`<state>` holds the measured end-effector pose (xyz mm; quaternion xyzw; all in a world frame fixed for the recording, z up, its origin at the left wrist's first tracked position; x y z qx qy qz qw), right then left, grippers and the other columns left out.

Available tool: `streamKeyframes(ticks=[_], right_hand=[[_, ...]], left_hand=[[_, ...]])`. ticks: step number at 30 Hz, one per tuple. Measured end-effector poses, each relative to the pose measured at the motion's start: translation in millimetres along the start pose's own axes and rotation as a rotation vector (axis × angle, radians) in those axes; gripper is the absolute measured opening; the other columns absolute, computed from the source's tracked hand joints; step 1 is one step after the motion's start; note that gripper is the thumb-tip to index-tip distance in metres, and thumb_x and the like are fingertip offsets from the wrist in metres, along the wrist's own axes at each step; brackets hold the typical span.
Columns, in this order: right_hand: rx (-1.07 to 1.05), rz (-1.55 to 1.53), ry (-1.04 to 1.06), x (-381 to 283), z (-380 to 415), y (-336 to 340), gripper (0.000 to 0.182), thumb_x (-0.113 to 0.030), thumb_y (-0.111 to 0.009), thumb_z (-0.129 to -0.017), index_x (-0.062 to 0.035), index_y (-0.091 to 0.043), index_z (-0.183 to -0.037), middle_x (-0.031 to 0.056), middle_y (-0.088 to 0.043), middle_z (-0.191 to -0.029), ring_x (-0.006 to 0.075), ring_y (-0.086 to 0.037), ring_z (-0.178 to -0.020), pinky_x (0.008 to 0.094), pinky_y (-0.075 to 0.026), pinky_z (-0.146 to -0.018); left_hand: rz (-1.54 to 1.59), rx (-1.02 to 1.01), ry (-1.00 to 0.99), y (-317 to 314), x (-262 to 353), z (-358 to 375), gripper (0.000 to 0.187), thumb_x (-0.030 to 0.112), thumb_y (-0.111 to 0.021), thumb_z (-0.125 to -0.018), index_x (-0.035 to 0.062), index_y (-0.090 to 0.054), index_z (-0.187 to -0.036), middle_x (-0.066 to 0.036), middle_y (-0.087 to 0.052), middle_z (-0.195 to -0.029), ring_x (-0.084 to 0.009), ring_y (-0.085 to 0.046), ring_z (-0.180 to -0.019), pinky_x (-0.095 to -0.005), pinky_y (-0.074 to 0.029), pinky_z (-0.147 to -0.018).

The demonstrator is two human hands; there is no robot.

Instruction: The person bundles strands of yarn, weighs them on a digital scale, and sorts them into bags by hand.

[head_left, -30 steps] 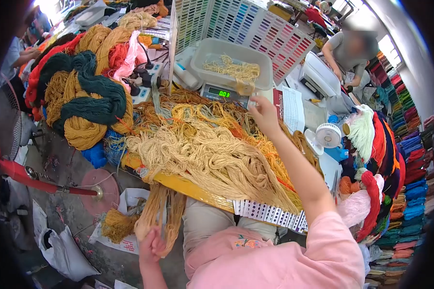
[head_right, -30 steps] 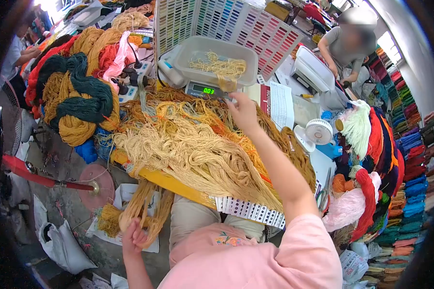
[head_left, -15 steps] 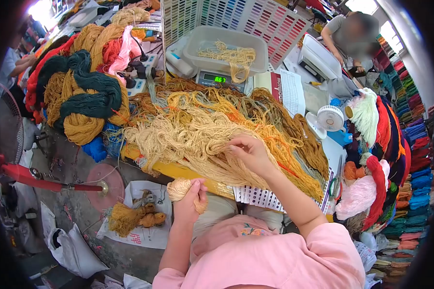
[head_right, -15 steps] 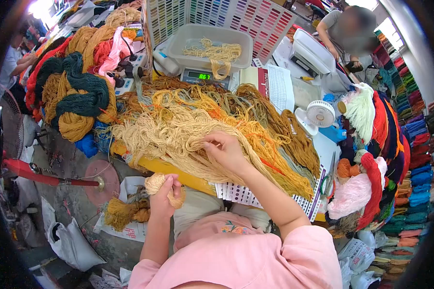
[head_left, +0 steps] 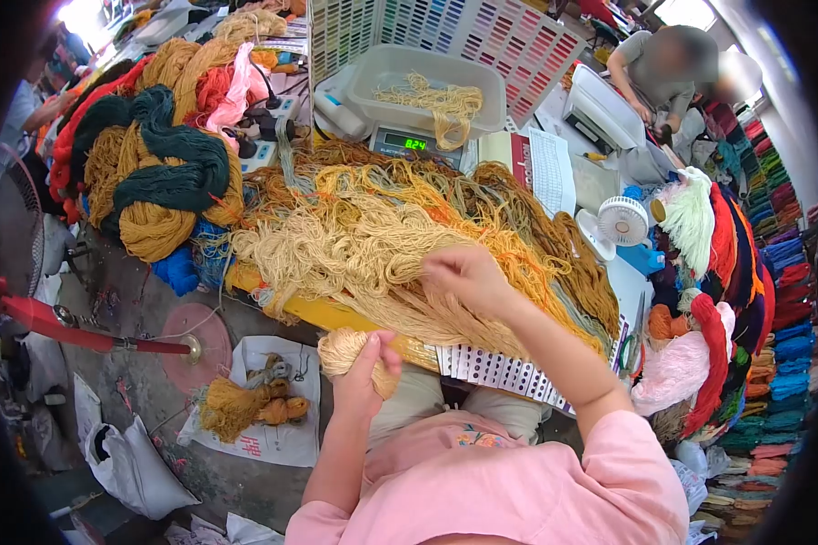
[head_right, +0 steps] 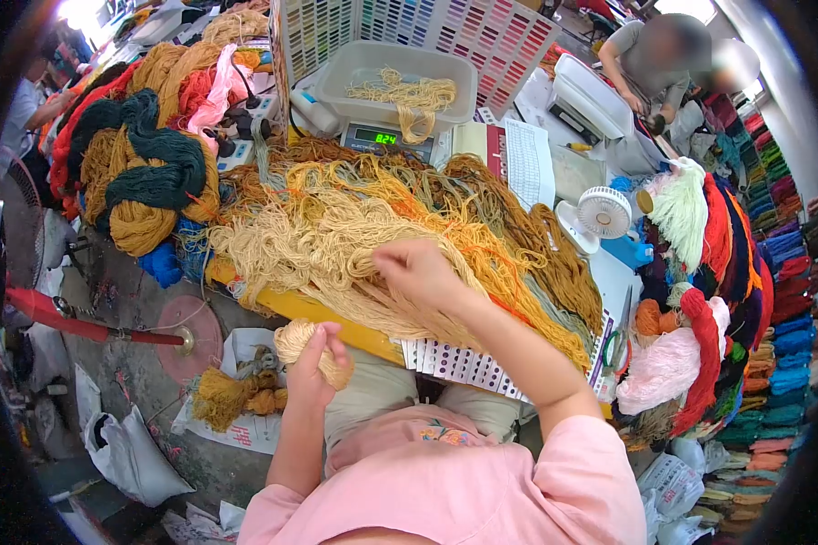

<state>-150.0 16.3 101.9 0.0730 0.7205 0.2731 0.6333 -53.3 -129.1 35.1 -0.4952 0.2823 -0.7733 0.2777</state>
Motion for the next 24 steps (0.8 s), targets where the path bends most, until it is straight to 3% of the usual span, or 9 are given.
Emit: streamKeyframes(ticks=[5, 7, 10, 12, 13, 16, 20, 22, 24], right_hand=[[0.217, 0.281, -0.129, 62.5, -81.2, 56.9, 0.024, -0.015, -0.049, -0.070, -0.0004, -0.052, -0.088, 0.0163, -0.056, -0.076, 0.0268, -0.056, -0.070, 0.0343, -0.043, -0.062], [0.279, 0.514, -0.061, 78.7, -114.3, 70.8, 0.029, -0.017, -0.048, -0.071, -0.0001, -0.047, -0.093, 0.0179, -0.056, -0.078, 0.0313, -0.055, -0.072, 0.0398, -0.043, -0.063], [0.269, 0.775, -0.256, 89.8, -140.3, 76.4, 0.036, -0.022, -0.052, -0.070, -0.0008, -0.042, -0.097, 0.0209, -0.055, -0.078, 0.0350, -0.053, -0.076, 0.0405, -0.043, -0.066], [0.192, 0.643, -0.377, 110.2, -150.2, 73.4, 0.037, -0.025, -0.055, -0.068, -0.0008, -0.045, -0.095, 0.0191, -0.056, -0.079, 0.0341, -0.054, -0.075, 0.0405, -0.043, -0.065], [0.331, 0.604, -0.145, 107.7, -154.5, 69.9, 0.028, -0.023, -0.055, -0.069, -0.0012, -0.053, -0.085, 0.0168, -0.057, -0.078, 0.0309, -0.055, -0.071, 0.0380, -0.044, -0.062], [0.190, 0.093, -0.162, 62.2, -135.3, 29.7, 0.016, -0.016, -0.052, -0.071, -0.0015, -0.057, -0.072, 0.0139, -0.056, -0.066, 0.0244, -0.055, -0.064, 0.0303, -0.043, -0.058], [0.285, 0.520, 0.467, -59.2, -41.4, -2.6, 0.011, -0.013, -0.058, -0.065, -0.0027, -0.054, -0.063, 0.0094, -0.048, -0.070, 0.0234, -0.048, -0.066, 0.0307, -0.039, -0.058], [0.248, 0.357, 0.471, -74.2, -13.1, -5.0, 0.013, -0.010, -0.060, -0.064, -0.0019, -0.052, -0.058, 0.0083, -0.046, -0.069, 0.0237, -0.047, -0.062, 0.0311, -0.038, -0.055], [0.086, 0.004, 0.248, -57.5, 1.6, -14.1, 0.016, -0.010, -0.059, -0.067, -0.0008, -0.051, -0.057, 0.0054, -0.045, -0.059, 0.0137, -0.045, -0.054, 0.0267, -0.035, -0.047]], left_hand=[[-0.039, 0.115, 0.040, 24.6, 9.5, 29.0, 0.014, 0.012, -0.046, -0.078, 0.0008, -0.053, -0.083, 0.004, -0.035, -0.044, -0.0053, -0.033, -0.037, -0.0196, -0.027, -0.037], [0.059, 0.067, 0.066, 34.3, 11.9, 43.6, 0.015, 0.011, -0.044, -0.079, 0.0011, -0.053, -0.086, 0.004, -0.034, -0.044, -0.0045, -0.030, -0.036, -0.0192, -0.025, -0.036], [0.100, 0.026, 0.057, 37.5, 14.4, 62.0, 0.017, 0.010, -0.042, -0.079, 0.0007, -0.051, -0.090, 0.004, -0.032, -0.042, -0.0042, -0.029, -0.035, -0.0192, -0.024, -0.036], [0.056, 0.004, 0.050, 34.3, 18.0, 68.3, 0.017, 0.010, -0.042, -0.079, 0.0000, -0.051, -0.090, 0.003, -0.033, -0.043, -0.0046, -0.029, -0.035, -0.0192, -0.025, -0.036], [0.051, 0.013, 0.048, 35.1, 18.2, 68.7, 0.017, 0.010, -0.042, -0.079, 0.0000, -0.051, -0.090, 0.003, -0.033, -0.043, -0.0046, -0.029, -0.035, -0.0192, -0.025, -0.036], [-0.036, 0.073, -0.045, 32.9, 22.3, 62.0, 0.015, 0.009, -0.045, -0.078, -0.0006, -0.053, -0.086, 0.000, -0.043, -0.050, -0.0052, -0.035, -0.039, -0.0192, -0.028, -0.037], [-0.159, 0.131, -0.065, 11.7, 25.6, 32.8, 0.014, 0.011, -0.049, -0.077, 0.0009, -0.055, -0.084, -0.003, -0.051, -0.063, -0.0070, -0.042, -0.049, -0.0187, -0.035, -0.044], [-0.252, 0.111, -0.052, -6.4, 30.5, 18.5, 0.017, 0.014, -0.047, -0.078, 0.0010, -0.054, -0.087, -0.002, -0.049, -0.063, -0.0081, -0.042, -0.051, -0.0198, -0.035, -0.047], [-0.256, 0.082, -0.067, -20.2, 29.0, 5.2, 0.019, 0.016, -0.046, -0.080, 0.0019, -0.055, -0.089, 0.000, -0.047, -0.061, -0.0062, -0.041, -0.051, -0.0180, -0.032, -0.046]])
Point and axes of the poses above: each hand's wrist, its own z-axis away from the middle knuckle, its own y-axis out of the back of the hand, x = y × z, the point moved 7 cm from there along -z, towards the middle knuckle
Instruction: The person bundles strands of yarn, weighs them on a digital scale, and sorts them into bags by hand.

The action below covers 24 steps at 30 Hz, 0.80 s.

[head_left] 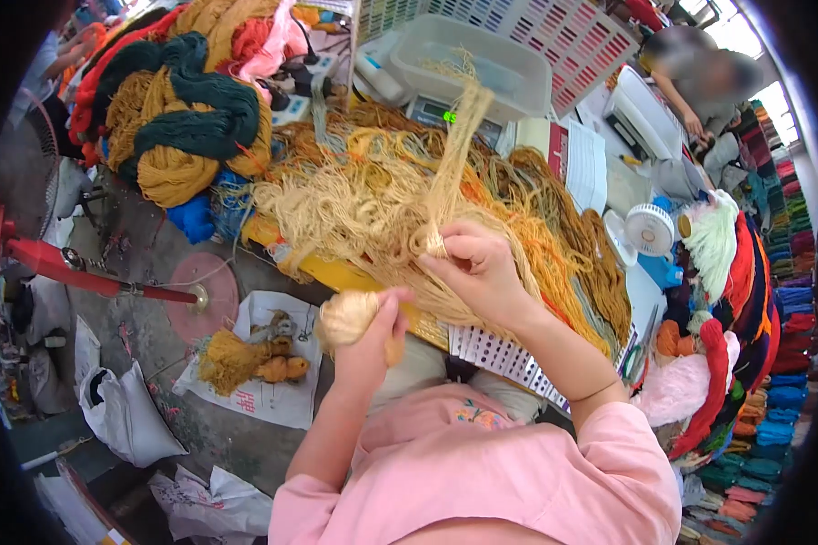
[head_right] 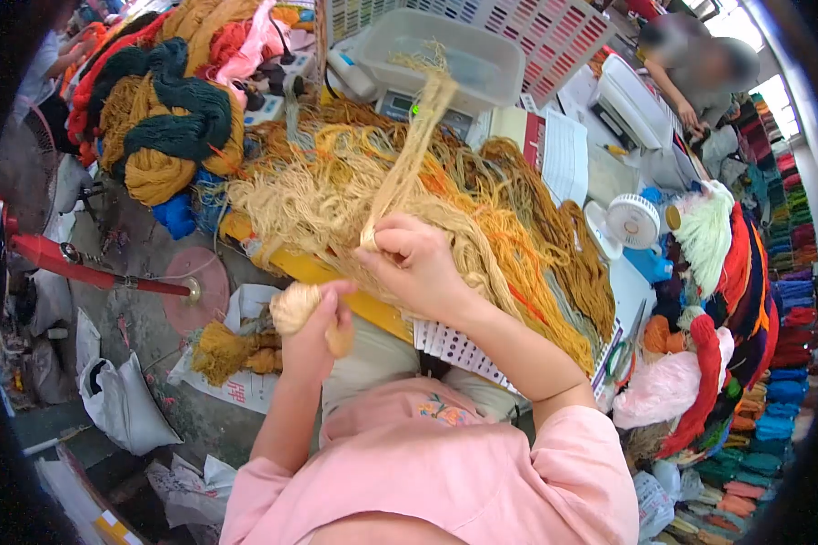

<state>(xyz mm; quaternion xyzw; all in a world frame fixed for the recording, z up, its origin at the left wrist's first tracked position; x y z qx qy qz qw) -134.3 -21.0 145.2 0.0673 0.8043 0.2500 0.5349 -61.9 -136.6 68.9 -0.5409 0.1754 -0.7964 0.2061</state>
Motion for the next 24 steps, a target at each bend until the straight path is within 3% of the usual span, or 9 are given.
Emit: streamKeyframes(ticks=[2, 4, 5, 10, 13, 14, 18, 20, 24], right_hand=[[-0.201, -0.455, -0.379, 16.6, 23.2, -15.6, 0.015, -0.012, -0.055, -0.074, -0.0009, -0.055, -0.065, -0.0003, -0.051, -0.055, 0.0040, -0.044, -0.048, 0.0183, -0.033, -0.042], [-0.327, -0.662, -0.587, 5.3, 36.2, -18.6, 0.014, -0.012, -0.051, -0.077, -0.0006, -0.057, -0.071, 0.0001, -0.055, -0.061, 0.0036, -0.047, -0.048, 0.0153, -0.035, -0.042], [-0.384, -0.648, -0.605, 4.9, 41.5, -19.5, 0.014, -0.012, -0.049, -0.078, -0.0006, -0.057, -0.075, 0.0025, -0.057, -0.065, 0.0046, -0.049, -0.051, 0.0151, -0.038, -0.044], [-0.403, -0.736, -0.651, 5.8, 54.1, -21.8, 0.014, -0.008, -0.048, -0.077, 0.0029, -0.057, -0.080, 0.0075, -0.058, -0.067, 0.0079, -0.053, -0.051, 0.0170, -0.041, -0.043], [-0.386, -0.982, -0.731, 4.0, 60.4, -29.6, 0.023, -0.005, -0.042, -0.080, 0.0006, -0.046, -0.102, 0.0086, -0.056, -0.081, 0.0114, -0.056, -0.062, 0.0187, -0.045, -0.050], [-0.388, -0.985, -0.731, 2.8, 61.5, -32.3, 0.023, -0.005, -0.042, -0.080, 0.0006, -0.046, -0.102, 0.0086, -0.056, -0.081, 0.0114, -0.056, -0.062, 0.0187, -0.045, -0.050], [-0.311, -0.866, -0.675, 1.7, 60.7, -34.7, 0.027, -0.005, -0.044, -0.079, 0.0018, -0.044, -0.105, 0.0091, -0.057, -0.079, 0.0113, -0.056, -0.061, 0.0186, -0.045, -0.052], [-0.320, -0.838, -0.660, 0.7, 60.8, -36.1, 0.027, -0.005, -0.043, -0.079, 0.0014, -0.043, -0.106, 0.0078, -0.056, -0.077, 0.0109, -0.056, -0.062, 0.0187, -0.046, -0.052], [-0.328, -0.698, -0.597, 0.1, 59.5, -35.0, 0.028, -0.005, -0.043, -0.080, 0.0004, -0.041, -0.107, 0.0054, -0.055, -0.075, 0.0101, -0.056, -0.062, 0.0190, -0.046, -0.052]], left_hand=[[0.057, -0.034, -0.030, -11.4, -2.8, -8.2, 0.021, 0.018, -0.045, -0.081, 0.0013, -0.054, -0.091, 0.001, -0.048, -0.062, -0.0047, -0.040, -0.053, -0.0169, -0.032, -0.046], [0.192, -0.021, 0.021, -20.1, -12.8, -9.4, 0.021, 0.017, -0.047, -0.081, 0.0000, -0.054, -0.092, 0.000, -0.049, -0.064, -0.0054, -0.041, -0.054, -0.0176, -0.033, -0.048], [0.319, 0.004, 0.059, -22.2, -18.7, -7.5, 0.022, 0.016, -0.048, -0.080, -0.0013, -0.053, -0.092, -0.001, -0.050, -0.067, -0.0060, -0.042, -0.056, -0.0183, -0.034, -0.049], [0.162, -0.090, -0.055, -24.8, -16.5, -3.8, 0.020, 0.009, -0.050, -0.078, -0.0027, -0.051, -0.094, -0.004, -0.052, -0.080, -0.0071, -0.045, -0.063, -0.0197, -0.036, -0.053], [0.372, -0.020, 0.006, -20.7, -16.4, -0.1, 0.022, 0.008, -0.050, -0.077, -0.0031, -0.049, -0.096, -0.004, -0.052, -0.080, -0.0067, -0.045, -0.065, -0.0192, -0.036, -0.054], [0.370, -0.017, 0.006, -20.3, -15.1, 1.7, 0.022, 0.008, -0.050, -0.077, -0.0031, -0.049, -0.096, -0.004, -0.052, -0.080, -0.0067, -0.045, -0.065, -0.0192, -0.036, -0.054], [0.186, 0.055, -0.138, -13.2, -5.4, 7.2, 0.021, 0.008, -0.051, -0.076, -0.0025, -0.051, -0.094, -0.002, -0.049, -0.080, -0.0074, -0.045, -0.067, -0.0199, -0.038, -0.058], [-0.208, 0.115, -0.305, -9.9, 3.0, 10.0, 0.017, 0.004, -0.053, -0.073, -0.0024, -0.054, -0.089, -0.002, -0.049, -0.083, -0.0079, -0.044, -0.071, -0.0210, -0.038, -0.061], [-0.343, 0.059, -0.432, -15.1, 13.9, 14.8, 0.012, 0.000, -0.055, -0.070, -0.0028, -0.056, -0.081, -0.003, -0.048, -0.084, -0.0092, -0.045, -0.071, -0.0215, -0.039, -0.063]])
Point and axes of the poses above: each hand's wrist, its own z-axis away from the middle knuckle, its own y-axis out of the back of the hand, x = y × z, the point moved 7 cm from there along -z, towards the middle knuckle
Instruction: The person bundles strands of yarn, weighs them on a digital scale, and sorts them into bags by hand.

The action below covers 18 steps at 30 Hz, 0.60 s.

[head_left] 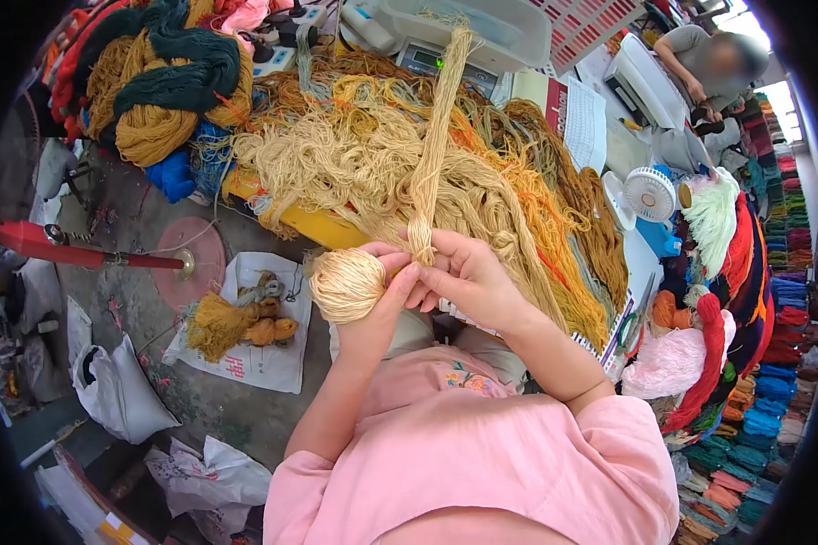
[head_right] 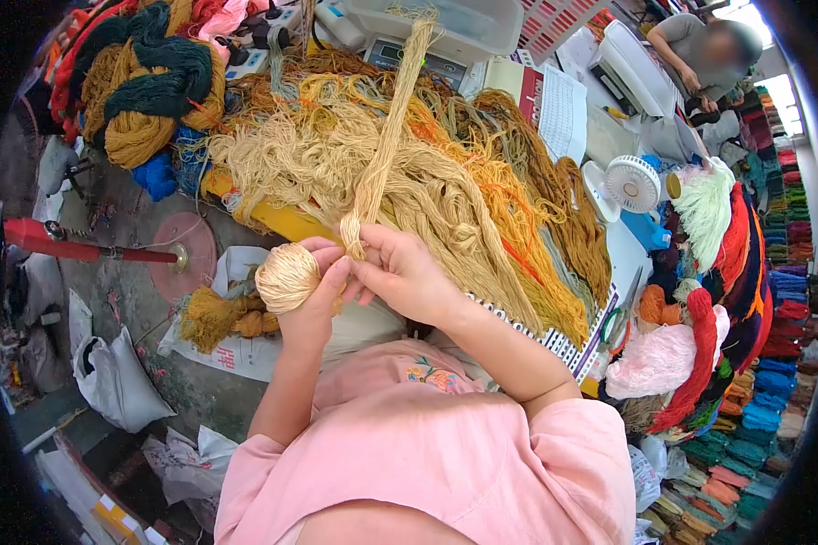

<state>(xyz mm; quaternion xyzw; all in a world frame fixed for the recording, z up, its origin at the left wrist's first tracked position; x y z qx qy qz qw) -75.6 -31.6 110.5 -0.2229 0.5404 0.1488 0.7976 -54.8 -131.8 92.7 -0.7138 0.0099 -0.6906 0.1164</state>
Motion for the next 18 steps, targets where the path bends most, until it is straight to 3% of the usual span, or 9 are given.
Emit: streamKeyframes(ticks=[3, 5, 9, 11, 12, 14, 18], right_hand=[[0.007, 0.002, -0.009, 2.6, 0.9, 0.3, 0.027, -0.005, -0.043, -0.080, 0.0006, -0.042, -0.106, 0.0053, -0.055, -0.076, 0.0102, -0.056, -0.063, 0.0190, -0.046, -0.053], [0.016, -0.019, -0.018, 4.8, 2.1, 1.2, 0.025, -0.005, -0.043, -0.080, 0.0010, -0.043, -0.104, 0.0054, -0.055, -0.076, 0.0103, -0.056, -0.063, 0.0189, -0.046, -0.053], [0.020, -0.089, -0.028, 6.5, 4.2, 1.6, 0.020, -0.005, -0.044, -0.080, 0.0021, -0.047, -0.098, 0.0053, -0.055, -0.077, 0.0104, -0.056, -0.065, 0.0186, -0.045, -0.054], [0.034, -0.114, -0.016, 6.3, 5.6, 2.6, 0.018, -0.005, -0.044, -0.080, 0.0024, -0.048, -0.096, 0.0052, -0.055, -0.077, 0.0104, -0.056, -0.065, 0.0186, -0.045, -0.054], [0.042, -0.034, -0.013, 7.8, 6.3, 3.6, 0.017, -0.005, -0.044, -0.080, 0.0023, -0.048, -0.094, 0.0052, -0.055, -0.076, 0.0105, -0.056, -0.066, 0.0186, -0.045, -0.054], [0.051, 0.042, -0.015, 10.6, 8.6, 3.4, 0.016, -0.006, -0.044, -0.080, 0.0022, -0.048, -0.093, 0.0053, -0.055, -0.076, 0.0106, -0.056, -0.066, 0.0186, -0.045, -0.054], [0.046, 0.108, 0.013, 11.8, 10.5, 3.6, 0.015, -0.006, -0.044, -0.079, 0.0030, -0.049, -0.091, 0.0056, -0.056, -0.075, 0.0105, -0.056, -0.065, 0.0188, -0.046, -0.054]], left_hand=[[-0.046, -0.064, -0.013, -3.2, 0.9, -1.8, 0.006, 0.002, -0.054, -0.072, -0.0015, -0.056, -0.076, -0.004, -0.048, -0.084, -0.0093, -0.046, -0.070, -0.0212, -0.039, -0.061], [0.199, 0.024, 0.155, 2.2, -16.5, -0.3, 0.005, 0.003, -0.054, -0.073, -0.0005, -0.055, -0.076, -0.004, -0.048, -0.085, -0.0093, -0.046, -0.070, -0.0215, -0.040, -0.060], [0.259, -0.010, 0.160, -2.5, -19.3, 2.4, 0.008, 0.006, -0.052, -0.075, -0.0002, -0.057, -0.077, -0.005, -0.050, -0.079, -0.0111, -0.047, -0.072, -0.0240, -0.039, -0.063], [0.481, 0.136, 0.333, -3.2, -22.5, 7.5, 0.008, 0.006, -0.052, -0.075, -0.0001, -0.056, -0.076, -0.005, -0.050, -0.080, -0.0111, -0.047, -0.072, -0.0242, -0.039, -0.064], [0.479, 0.131, 0.332, -3.4, -23.1, 7.5, 0.008, 0.006, -0.052, -0.075, -0.0001, -0.056, -0.076, -0.005, -0.050, -0.080, -0.0111, -0.047, -0.072, -0.0242, -0.039, -0.064], [0.031, -0.013, 0.021, -5.3, -3.9, 5.3, 0.007, 0.006, -0.052, -0.075, -0.0002, -0.056, -0.075, -0.004, -0.049, -0.083, -0.0112, -0.047, -0.073, -0.0234, -0.039, -0.064], [0.090, -0.007, 0.139, -3.8, -16.0, 8.1, 0.007, 0.006, -0.053, -0.074, -0.0003, -0.055, -0.074, -0.004, -0.048, -0.085, -0.0112, -0.046, -0.074, -0.0228, -0.038, -0.063]])
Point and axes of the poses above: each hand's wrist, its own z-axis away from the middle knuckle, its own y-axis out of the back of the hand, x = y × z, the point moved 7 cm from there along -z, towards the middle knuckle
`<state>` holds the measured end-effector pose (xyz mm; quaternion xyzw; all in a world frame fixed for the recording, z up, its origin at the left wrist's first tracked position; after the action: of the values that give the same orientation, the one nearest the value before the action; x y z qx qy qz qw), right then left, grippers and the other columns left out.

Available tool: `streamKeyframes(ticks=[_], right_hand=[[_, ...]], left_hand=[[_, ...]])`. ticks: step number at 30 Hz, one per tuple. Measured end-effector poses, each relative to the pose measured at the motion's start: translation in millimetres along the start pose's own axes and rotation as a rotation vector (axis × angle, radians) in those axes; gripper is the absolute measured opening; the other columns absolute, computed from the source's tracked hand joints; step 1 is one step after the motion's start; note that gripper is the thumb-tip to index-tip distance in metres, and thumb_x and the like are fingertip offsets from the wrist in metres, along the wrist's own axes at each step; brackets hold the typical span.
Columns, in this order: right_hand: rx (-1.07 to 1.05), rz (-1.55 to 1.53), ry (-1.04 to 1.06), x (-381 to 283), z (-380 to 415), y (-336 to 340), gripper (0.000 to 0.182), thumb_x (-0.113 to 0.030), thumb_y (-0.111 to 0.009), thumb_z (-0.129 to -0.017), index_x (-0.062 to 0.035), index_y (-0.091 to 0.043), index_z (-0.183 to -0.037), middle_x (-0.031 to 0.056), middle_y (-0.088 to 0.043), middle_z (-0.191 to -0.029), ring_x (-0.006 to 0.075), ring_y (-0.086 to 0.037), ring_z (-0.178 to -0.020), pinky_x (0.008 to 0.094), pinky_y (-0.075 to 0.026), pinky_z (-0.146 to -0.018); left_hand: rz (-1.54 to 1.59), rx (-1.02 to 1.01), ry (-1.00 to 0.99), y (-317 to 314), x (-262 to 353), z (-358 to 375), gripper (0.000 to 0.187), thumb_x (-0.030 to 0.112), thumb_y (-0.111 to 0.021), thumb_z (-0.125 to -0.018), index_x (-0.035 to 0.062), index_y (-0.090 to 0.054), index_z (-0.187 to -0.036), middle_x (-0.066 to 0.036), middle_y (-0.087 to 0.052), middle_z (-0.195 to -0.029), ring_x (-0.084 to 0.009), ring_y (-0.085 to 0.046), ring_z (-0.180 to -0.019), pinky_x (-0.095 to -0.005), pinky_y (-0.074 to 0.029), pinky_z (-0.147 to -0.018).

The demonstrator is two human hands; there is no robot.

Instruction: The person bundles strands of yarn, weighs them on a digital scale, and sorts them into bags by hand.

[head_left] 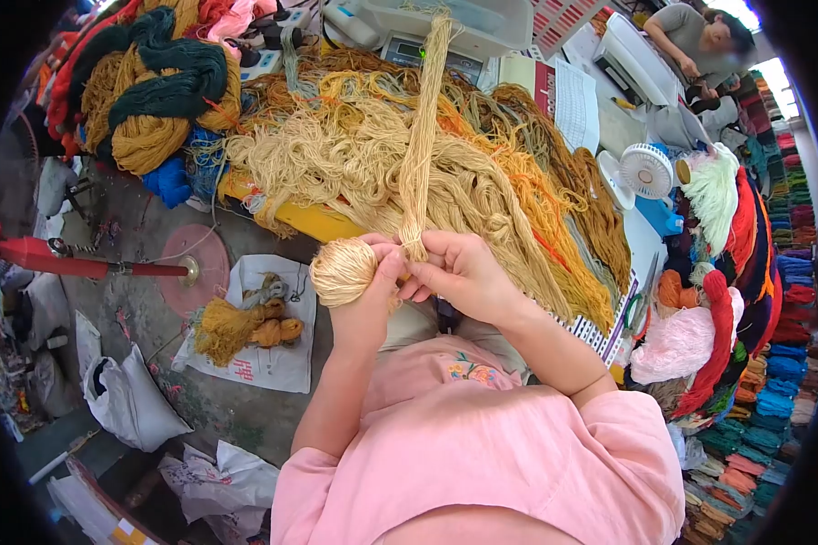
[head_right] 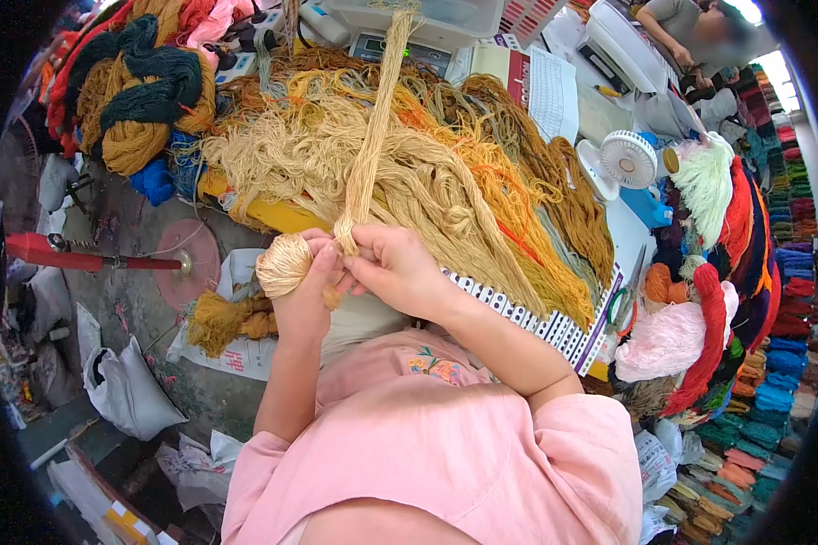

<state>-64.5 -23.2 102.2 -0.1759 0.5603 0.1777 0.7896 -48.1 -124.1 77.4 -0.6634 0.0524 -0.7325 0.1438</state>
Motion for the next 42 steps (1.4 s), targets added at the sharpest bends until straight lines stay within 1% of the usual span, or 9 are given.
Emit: streamKeyframes(ticks=[2, 11, 17, 20, 32, 36, 39, 41, 42], right_hand=[[-0.006, -0.021, 0.003, 0.6, 1.4, 0.4, 0.015, -0.006, -0.045, -0.079, 0.0034, -0.049, -0.091, 0.0062, -0.056, -0.075, 0.0106, -0.056, -0.065, 0.0188, -0.046, -0.054], [0.067, -0.230, -0.060, 10.3, 9.4, 6.5, 0.012, -0.007, -0.051, -0.076, 0.0028, -0.057, -0.072, 0.0063, -0.056, -0.060, 0.0087, -0.053, -0.048, 0.0175, -0.043, -0.044], [0.110, -0.206, -0.036, 16.9, 12.9, 11.7, 0.012, -0.008, -0.054, -0.073, 0.0024, -0.057, -0.068, 0.0057, -0.056, -0.057, 0.0083, -0.052, -0.045, 0.0168, -0.041, -0.040], [0.156, -0.344, -0.072, 20.8, 11.7, 11.5, 0.011, -0.008, -0.055, -0.073, 0.0021, -0.057, -0.068, 0.0062, -0.056, -0.057, 0.0081, -0.052, -0.044, 0.0166, -0.041, -0.040], [0.143, -0.655, -0.087, 34.1, 2.0, 2.0, 0.008, -0.009, -0.054, -0.074, -0.0012, -0.056, -0.071, 0.0028, -0.050, -0.052, 0.0057, -0.042, -0.039, 0.0162, -0.033, -0.036], [0.112, -1.014, -0.101, 44.1, 4.3, -0.5, 0.011, -0.009, -0.051, -0.076, 0.0002, -0.055, -0.078, 0.0060, -0.056, -0.067, 0.0050, -0.044, -0.048, 0.0151, -0.034, -0.038], [0.008, -1.413, -0.226, 64.8, 12.1, -11.3, 0.008, -0.009, -0.049, -0.076, -0.0064, -0.052, -0.083, 0.0023, -0.052, -0.068, 0.0050, -0.040, -0.052, 0.0160, -0.032, -0.039], [-0.254, -1.383, -0.254, 62.4, 20.9, -28.0, 0.004, -0.009, -0.049, -0.076, -0.0090, -0.050, -0.080, -0.0011, -0.044, -0.059, 0.0042, -0.035, -0.048, 0.0158, -0.027, -0.037], [-0.214, -1.239, -0.330, 68.4, 26.4, -29.0, 0.002, -0.009, -0.051, -0.075, -0.0082, -0.049, -0.077, -0.0036, -0.036, -0.055, 0.0035, -0.031, -0.045, 0.0158, -0.023, -0.036]], left_hand=[[0.283, 0.043, 0.122, 2.2, -15.3, 1.2, 0.006, 0.004, -0.053, -0.074, -0.0007, -0.055, -0.075, -0.004, -0.046, -0.085, -0.0101, -0.046, -0.072, -0.0219, -0.038, -0.061], [0.580, -0.028, 0.248, -14.7, -21.2, 3.7, 0.006, 0.003, -0.049, -0.076, -0.0007, -0.053, -0.074, -0.001, -0.041, -0.074, -0.0063, -0.041, -0.057, -0.0188, -0.034, -0.050], [0.513, -0.106, 0.225, -17.8, -26.2, 2.0, 0.006, 0.005, -0.049, -0.077, 0.0000, -0.053, -0.077, -0.001, -0.042, -0.072, -0.0071, -0.042, -0.057, -0.0191, -0.035, -0.050], [0.663, -0.090, 0.297, -17.2, -30.3, 1.3, 0.005, 0.005, -0.050, -0.077, 0.0007, -0.053, -0.078, 0.000, -0.042, -0.072, -0.0073, -0.042, -0.058, -0.0192, -0.035, -0.050], [0.569, -0.010, 0.262, -10.6, -23.2, 2.9, 0.008, 0.006, -0.048, -0.078, 0.0023, -0.050, -0.084, -0.001, -0.046, -0.075, -0.0073, -0.043, -0.063, -0.0192, -0.036, -0.054], [0.609, -0.019, 0.247, -9.3, -24.1, -0.9, 0.008, 0.009, -0.045, -0.081, 0.0038, -0.049, -0.085, -0.001, -0.046, -0.073, -0.0086, -0.044, -0.069, -0.0221, -0.038, -0.063], [0.627, -0.121, 0.055, -6.6, 3.4, -6.6, 0.014, 0.016, -0.036, -0.085, 0.0066, -0.047, -0.084, 0.000, -0.045, -0.064, -0.0099, -0.048, -0.070, -0.0273, -0.037, -0.074], [1.213, -0.420, 0.143, -11.4, 17.4, -9.2, 0.016, 0.017, -0.034, -0.086, 0.0069, -0.046, -0.087, 0.004, -0.037, -0.053, -0.0067, -0.045, -0.055, -0.0252, -0.038, -0.071], [1.445, -0.579, 0.235, -10.6, 25.5, -8.8, 0.017, 0.019, -0.036, -0.085, 0.0058, -0.045, -0.091, 0.006, -0.030, -0.047, -0.0039, -0.037, -0.043, -0.0233, -0.039, -0.065]])
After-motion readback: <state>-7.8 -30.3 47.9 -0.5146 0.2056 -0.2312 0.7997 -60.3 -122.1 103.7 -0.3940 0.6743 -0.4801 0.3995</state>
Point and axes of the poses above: each hand's wrist, its own z-axis away from the middle knuckle, its own y-axis out of the back of the hand, x = y × z, the point moved 7 cm from there along -z, towards the middle knuckle
